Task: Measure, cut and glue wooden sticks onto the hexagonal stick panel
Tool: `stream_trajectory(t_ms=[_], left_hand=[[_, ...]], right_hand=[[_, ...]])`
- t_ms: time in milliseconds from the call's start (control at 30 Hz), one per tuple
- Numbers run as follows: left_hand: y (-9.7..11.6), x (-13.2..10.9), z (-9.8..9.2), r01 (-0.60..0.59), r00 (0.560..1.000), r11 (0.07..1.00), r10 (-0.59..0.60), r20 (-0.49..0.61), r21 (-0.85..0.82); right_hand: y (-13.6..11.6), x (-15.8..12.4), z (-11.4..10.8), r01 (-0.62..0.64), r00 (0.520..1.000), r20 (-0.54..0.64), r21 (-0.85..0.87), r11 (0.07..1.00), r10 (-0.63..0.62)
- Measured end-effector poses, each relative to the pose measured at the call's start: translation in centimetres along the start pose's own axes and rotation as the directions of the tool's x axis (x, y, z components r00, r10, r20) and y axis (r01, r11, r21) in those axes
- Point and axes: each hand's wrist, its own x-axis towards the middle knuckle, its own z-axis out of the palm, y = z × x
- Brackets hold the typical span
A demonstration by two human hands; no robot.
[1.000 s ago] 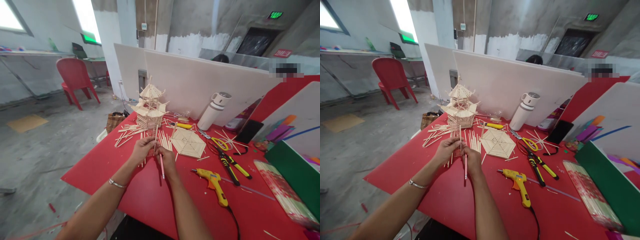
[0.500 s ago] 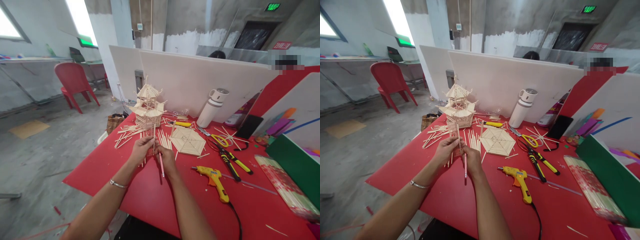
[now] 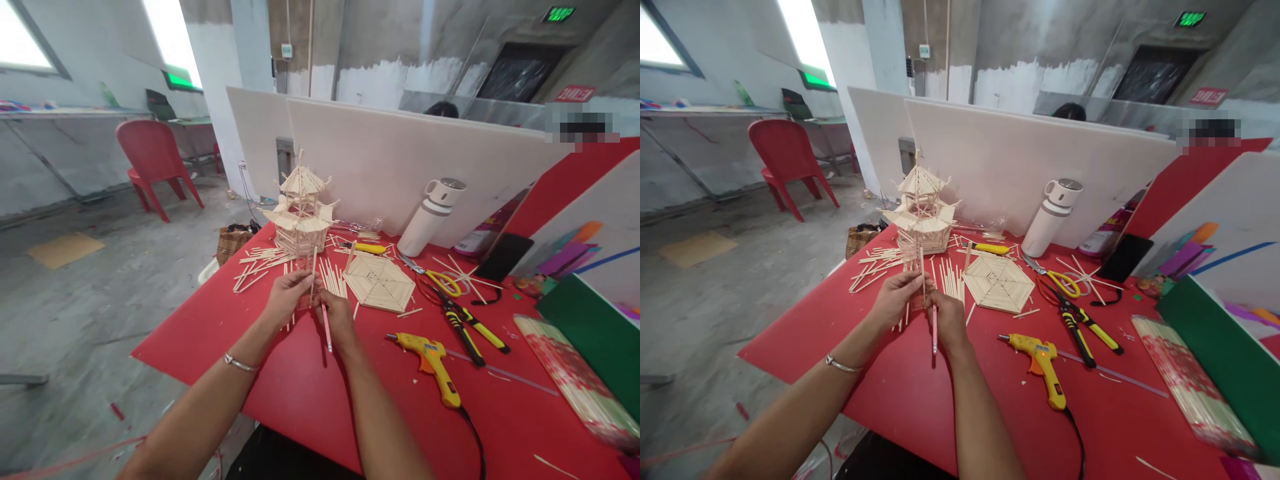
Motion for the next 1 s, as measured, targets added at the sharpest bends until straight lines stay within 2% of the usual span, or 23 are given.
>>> stream_trajectory(t_ms=[133, 300, 533, 667, 1000], left_hand=[[0.4, -0.1, 0.3, 0.063, 0.998, 0.997, -0.063, -0.025, -0.034], [1.3, -0.1, 0.3, 0.104, 0.991, 0.989, -0.111, -0.069, -0.108], [2.1, -0.2, -0.1, 0.236, 0.969, 0.963, -0.243, -0.037, -0.127], [2.3, -0.4, 0.1, 0.240, 0.967, 0.960, -0.250, -0.055, -0.148], [2.4, -0.5, 0.3, 0.249, 0.959, 0.957, -0.265, -0.098, -0.146]], right_hand=[[0.2, 0.0, 0.2, 0.019, 1.000, -0.019, 0.013, 1.000, -0.019], [-0.3, 0.2, 0.3, 0.012, 1.000, 0.020, 0.019, 1.000, -0.013], [-2.3, 0.3, -0.8, -0.134, 0.981, 0.148, 0.032, 0.991, 0.128], [-3.2, 0.3, -1.2, -0.199, 0.965, 0.176, 0.025, 0.980, 0.192], [-3.4, 0.3, -1.0, -0.208, 0.961, 0.187, 0.006, 0.978, 0.203]])
